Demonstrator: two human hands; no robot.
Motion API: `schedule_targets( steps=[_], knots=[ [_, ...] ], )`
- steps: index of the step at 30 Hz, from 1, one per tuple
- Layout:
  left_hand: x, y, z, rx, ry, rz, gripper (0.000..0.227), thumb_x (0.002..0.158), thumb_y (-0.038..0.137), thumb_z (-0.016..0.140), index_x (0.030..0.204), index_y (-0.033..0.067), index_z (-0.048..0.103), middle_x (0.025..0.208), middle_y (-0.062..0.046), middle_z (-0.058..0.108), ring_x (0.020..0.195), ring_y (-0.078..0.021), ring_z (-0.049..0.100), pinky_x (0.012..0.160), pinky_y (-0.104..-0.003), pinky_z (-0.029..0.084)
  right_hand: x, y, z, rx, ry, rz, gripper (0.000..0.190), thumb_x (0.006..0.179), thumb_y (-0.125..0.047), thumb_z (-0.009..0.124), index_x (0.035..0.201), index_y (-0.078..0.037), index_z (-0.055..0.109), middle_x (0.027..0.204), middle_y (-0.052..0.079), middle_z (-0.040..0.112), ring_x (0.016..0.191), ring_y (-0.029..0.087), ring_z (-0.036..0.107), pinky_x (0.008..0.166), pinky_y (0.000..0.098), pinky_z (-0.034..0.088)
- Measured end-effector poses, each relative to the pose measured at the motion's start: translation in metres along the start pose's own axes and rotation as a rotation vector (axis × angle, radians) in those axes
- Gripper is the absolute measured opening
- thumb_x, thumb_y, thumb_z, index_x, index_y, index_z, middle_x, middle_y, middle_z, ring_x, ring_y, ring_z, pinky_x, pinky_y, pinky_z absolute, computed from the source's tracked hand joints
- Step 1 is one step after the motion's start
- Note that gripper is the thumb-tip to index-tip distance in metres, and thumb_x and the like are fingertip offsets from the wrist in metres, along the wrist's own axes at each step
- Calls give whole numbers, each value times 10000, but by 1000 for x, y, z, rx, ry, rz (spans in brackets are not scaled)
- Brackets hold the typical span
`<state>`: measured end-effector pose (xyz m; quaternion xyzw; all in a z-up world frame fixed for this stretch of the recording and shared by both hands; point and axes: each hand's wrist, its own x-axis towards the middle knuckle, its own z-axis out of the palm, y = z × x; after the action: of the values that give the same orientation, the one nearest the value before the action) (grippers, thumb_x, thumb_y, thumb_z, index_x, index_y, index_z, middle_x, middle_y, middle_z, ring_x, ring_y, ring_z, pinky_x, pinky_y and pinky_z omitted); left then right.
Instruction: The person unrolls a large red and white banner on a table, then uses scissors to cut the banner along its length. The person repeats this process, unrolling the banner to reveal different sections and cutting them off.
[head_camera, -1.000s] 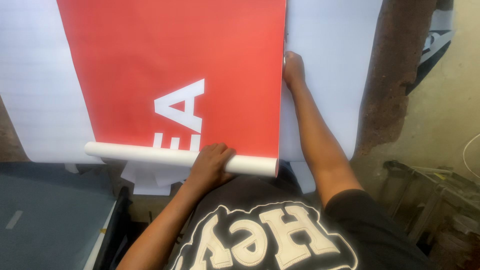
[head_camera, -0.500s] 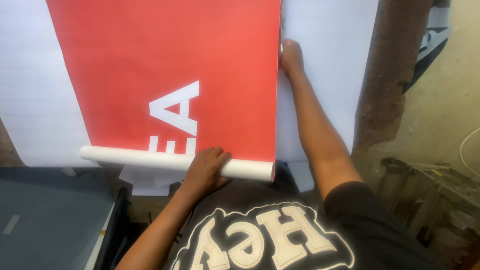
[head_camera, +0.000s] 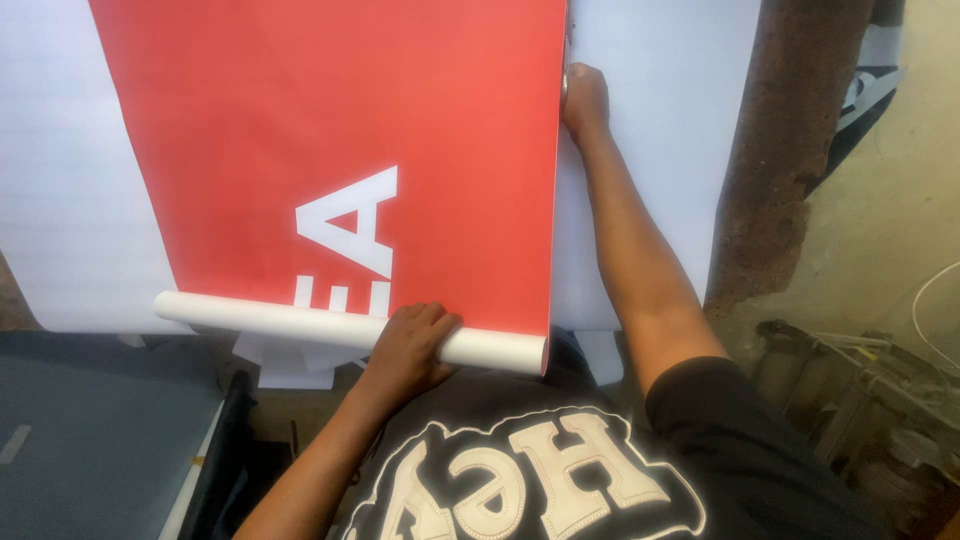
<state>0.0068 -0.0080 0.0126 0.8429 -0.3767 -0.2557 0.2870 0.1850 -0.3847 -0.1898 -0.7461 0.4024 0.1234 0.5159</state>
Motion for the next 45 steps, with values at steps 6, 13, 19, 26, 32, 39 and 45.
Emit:
schedule_targets(
  steps=[6, 13, 19, 26, 32, 39, 45],
  knots=[
    [-2, -3, 5, 18, -4, -4, 393, 690, 134, 792, 1037, 110, 611, 897, -62, 544, 714, -293, 491, 651, -420, 409, -3, -6, -1, -40, 20, 29, 308, 846, -182, 490, 713, -231, 216, 687, -105, 292, 703, 119, 191, 599, 355, 146],
    [-2, -3, 5, 15, -22, -10, 430, 649, 107, 771, 1051, 113, 616, 908, -59, 550, 713, -294, 499, 657, -422, 411, 9, -13, -5, -96, -11, 17, 303, 860, -183, 496, 693, -211, 245, 657, -81, 344, 656, 118, 236, 575, 348, 180],
    [0, -1, 1, 15, -31, -5, 402, 679, 99, 792, 1036, 112, 606, 906, -63, 548, 727, -287, 498, 665, -408, 408, 44, -29, -9, 87, -66, -9, 190, 821, -124, 426, 685, -171, 303, 615, -15, 366, 551, 145, 315, 483, 335, 240],
    [-4, -7, 7, 23, -89, -26, 568, 520, 43, 761, 1057, 120, 593, 937, -53, 562, 752, -282, 497, 693, -411, 414, 61, -18, -3, 62, -45, -67, 232, 800, -121, 474, 674, -168, 284, 625, -26, 333, 599, 144, 256, 507, 344, 192],
    [-2, -7, 6, 15, -88, -21, 572, 516, 18, 768, 1052, 114, 593, 928, -55, 559, 739, -279, 490, 693, -409, 416, 59, -23, -5, -24, -30, -71, 269, 851, -163, 468, 705, -198, 245, 656, -56, 309, 647, 126, 223, 549, 351, 171],
    [-3, -9, 10, 9, -106, -30, 563, 543, 33, 786, 1072, 116, 608, 948, -50, 562, 770, -279, 509, 720, -412, 433, 88, -41, -6, 20, -86, -62, 220, 770, -75, 467, 679, -172, 292, 630, -30, 324, 609, 134, 259, 511, 337, 197],
    [2, -6, 9, 2, -82, -26, 493, 553, 17, 727, 1020, 103, 594, 896, -57, 543, 727, -281, 484, 680, -410, 416, 93, -31, -2, 77, -35, -84, 286, 800, -79, 454, 697, -211, 221, 656, -68, 272, 670, 127, 178, 567, 367, 124]
  ],
)
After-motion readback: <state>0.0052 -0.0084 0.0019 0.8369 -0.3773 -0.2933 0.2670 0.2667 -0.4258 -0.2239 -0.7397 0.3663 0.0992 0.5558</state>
